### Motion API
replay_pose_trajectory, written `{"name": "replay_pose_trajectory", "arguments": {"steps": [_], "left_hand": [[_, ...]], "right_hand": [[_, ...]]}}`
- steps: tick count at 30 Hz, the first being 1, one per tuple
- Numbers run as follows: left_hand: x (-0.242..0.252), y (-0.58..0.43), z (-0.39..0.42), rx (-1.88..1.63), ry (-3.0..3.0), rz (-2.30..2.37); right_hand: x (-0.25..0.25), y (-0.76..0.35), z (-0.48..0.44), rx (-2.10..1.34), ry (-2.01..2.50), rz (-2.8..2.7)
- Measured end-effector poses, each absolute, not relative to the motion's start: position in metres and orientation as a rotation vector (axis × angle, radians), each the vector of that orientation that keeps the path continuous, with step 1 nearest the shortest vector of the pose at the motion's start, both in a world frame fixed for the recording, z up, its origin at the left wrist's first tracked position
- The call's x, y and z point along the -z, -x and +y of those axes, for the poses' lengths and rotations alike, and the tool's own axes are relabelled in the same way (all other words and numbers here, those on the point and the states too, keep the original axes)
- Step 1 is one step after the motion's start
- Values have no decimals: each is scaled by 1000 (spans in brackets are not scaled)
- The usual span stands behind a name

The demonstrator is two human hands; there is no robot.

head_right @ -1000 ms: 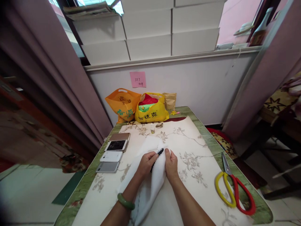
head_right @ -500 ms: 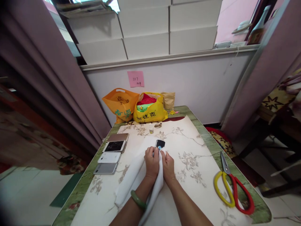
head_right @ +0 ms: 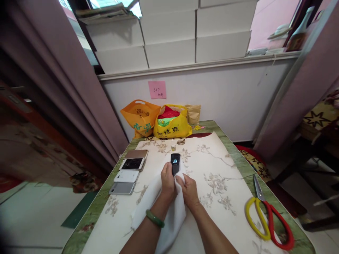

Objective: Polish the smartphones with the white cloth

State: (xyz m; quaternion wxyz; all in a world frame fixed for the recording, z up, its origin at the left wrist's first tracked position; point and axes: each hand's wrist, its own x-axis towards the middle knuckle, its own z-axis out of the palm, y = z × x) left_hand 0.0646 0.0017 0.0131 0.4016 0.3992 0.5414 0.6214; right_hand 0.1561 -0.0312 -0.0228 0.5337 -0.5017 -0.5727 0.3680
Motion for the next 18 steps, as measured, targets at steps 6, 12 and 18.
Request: {"name": "replay_pose_trajectory", "arguments": {"steps": [6, 12, 18], "left_hand": [[-13, -44, 1, -1521, -842, 1181], [-10, -42, -3, -1523, -794, 1226], [-12, -29, -23, -1280, -216, 723]], "right_hand": [[29, -154, -33, -591, 1267, -1608], [23, -153, -41, -429, 1200, -1784], [21, -158, -45, -595, 1266, -1243]]}}
